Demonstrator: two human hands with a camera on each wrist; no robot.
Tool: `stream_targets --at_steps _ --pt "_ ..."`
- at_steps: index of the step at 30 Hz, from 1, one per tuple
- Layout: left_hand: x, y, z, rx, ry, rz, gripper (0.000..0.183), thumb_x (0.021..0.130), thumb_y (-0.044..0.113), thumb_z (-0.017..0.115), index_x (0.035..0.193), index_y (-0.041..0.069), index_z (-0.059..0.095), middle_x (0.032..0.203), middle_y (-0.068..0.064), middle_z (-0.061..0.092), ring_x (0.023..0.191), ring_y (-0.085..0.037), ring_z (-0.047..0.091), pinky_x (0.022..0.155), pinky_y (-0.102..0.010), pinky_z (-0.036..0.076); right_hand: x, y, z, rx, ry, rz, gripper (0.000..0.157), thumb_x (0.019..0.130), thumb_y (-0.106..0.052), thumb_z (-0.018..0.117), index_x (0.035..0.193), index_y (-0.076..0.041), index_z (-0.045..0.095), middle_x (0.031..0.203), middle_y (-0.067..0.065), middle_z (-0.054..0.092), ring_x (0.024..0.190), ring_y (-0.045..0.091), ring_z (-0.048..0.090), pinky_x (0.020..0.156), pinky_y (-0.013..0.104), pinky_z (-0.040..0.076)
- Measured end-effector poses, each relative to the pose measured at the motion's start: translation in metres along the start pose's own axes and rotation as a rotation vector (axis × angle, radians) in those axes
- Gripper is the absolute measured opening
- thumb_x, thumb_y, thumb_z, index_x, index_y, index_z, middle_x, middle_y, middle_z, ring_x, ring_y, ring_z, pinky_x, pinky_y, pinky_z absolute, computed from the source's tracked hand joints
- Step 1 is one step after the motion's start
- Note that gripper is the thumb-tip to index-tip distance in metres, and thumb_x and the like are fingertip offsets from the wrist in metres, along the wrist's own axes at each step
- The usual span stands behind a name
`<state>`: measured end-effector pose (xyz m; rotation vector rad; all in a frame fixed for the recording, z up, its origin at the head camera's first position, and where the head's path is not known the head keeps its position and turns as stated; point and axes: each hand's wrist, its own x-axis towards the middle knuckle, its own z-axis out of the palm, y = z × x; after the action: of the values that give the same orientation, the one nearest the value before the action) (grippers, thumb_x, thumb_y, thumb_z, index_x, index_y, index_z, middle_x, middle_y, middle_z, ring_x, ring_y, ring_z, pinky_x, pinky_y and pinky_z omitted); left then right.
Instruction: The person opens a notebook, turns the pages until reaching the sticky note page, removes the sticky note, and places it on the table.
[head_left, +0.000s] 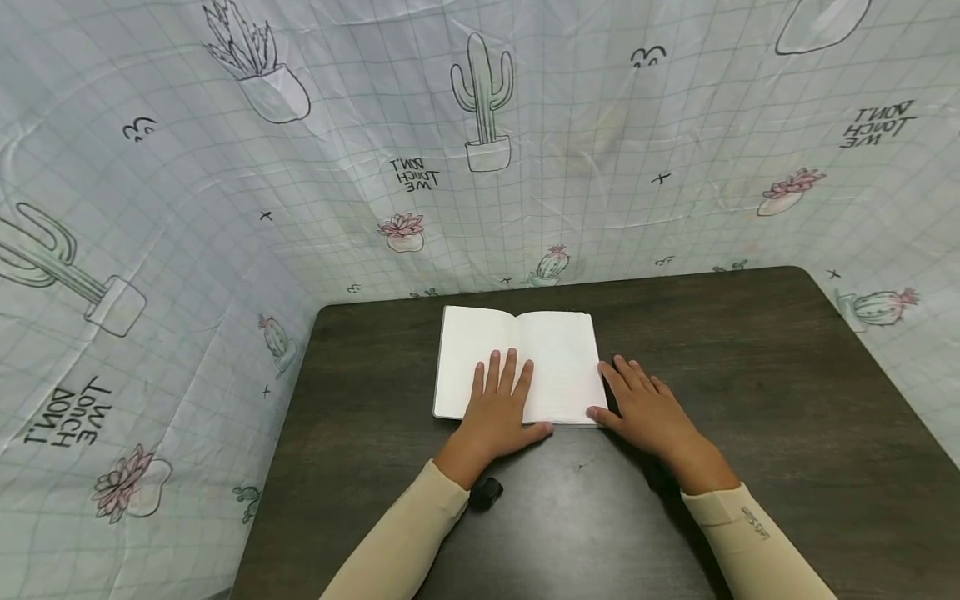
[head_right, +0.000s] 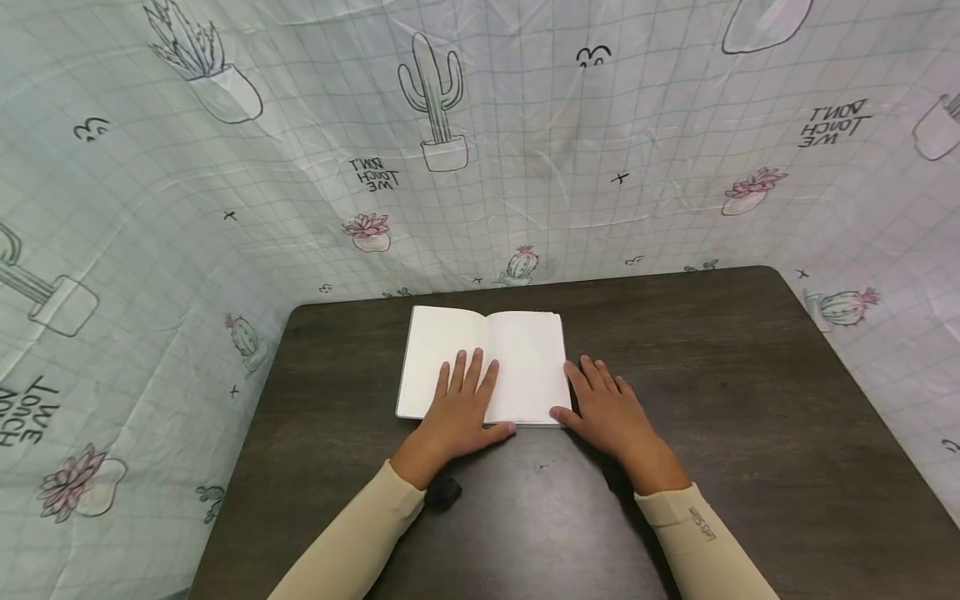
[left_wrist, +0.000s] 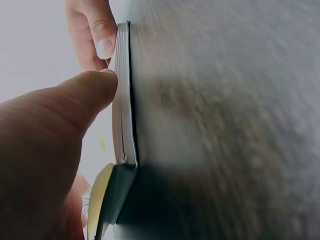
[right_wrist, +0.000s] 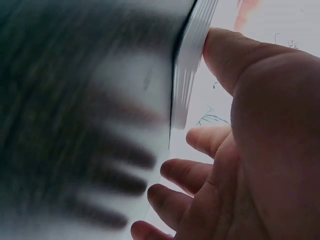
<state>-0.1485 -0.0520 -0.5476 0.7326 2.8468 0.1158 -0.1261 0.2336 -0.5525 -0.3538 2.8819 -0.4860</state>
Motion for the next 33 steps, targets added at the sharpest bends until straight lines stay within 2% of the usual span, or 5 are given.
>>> stream_targets --at_steps 6,15,21,33 --pt "0.005 0.007 -0.002 0.042 -0.013 0.029 0.109 0.099 0.083 0.047 0.176 0.017 0.005 0.182 -0.012 -0.008 0.168 -0.030 -0.010 0.134 -0.057 -0.002 0.001 0.000 0.000 -0.010 0.007 0.007 0.090 0.106 -0.058 0.062 0.171 -0.004 0.028 0.176 0.029 0.020 0.161 0.053 0.021 0.123 0.077 0.020" --pt "0.011 0.016 0.003 0.091 -0.019 0.040 0.113 0.097 0.086 0.048 0.176 0.021 0.003 0.182 -0.010 -0.010 0.169 -0.029 -0.009 0.132 -0.064 -0.004 0.000 -0.001 0.002 -0.019 0.019 0.005 0.090 0.106 -0.058 0.062 0.171 -0.004 0.030 0.176 0.029 0.021 0.161 0.052 0.022 0.123 0.077 0.022" --pt "0.011 0.018 0.003 0.141 0.000 0.054 0.112 0.097 0.084 0.051 0.176 0.020 0.004 0.182 -0.010 -0.007 0.169 -0.028 -0.006 0.134 -0.056 -0.001 -0.001 -0.001 0.002 -0.023 0.030 0.001 0.089 0.106 -0.058 0.062 0.170 -0.004 0.031 0.175 0.029 0.022 0.160 0.053 0.023 0.122 0.077 0.023" --pt "0.011 0.014 0.008 0.120 0.027 0.073 0.107 0.100 0.081 0.050 0.176 0.019 0.008 0.183 -0.011 -0.003 0.169 -0.029 -0.001 0.135 -0.055 0.006 -0.003 -0.002 0.001 -0.013 0.043 -0.001 0.089 0.106 -0.061 0.060 0.169 -0.005 0.034 0.175 0.030 0.024 0.160 0.053 0.025 0.121 0.077 0.024"
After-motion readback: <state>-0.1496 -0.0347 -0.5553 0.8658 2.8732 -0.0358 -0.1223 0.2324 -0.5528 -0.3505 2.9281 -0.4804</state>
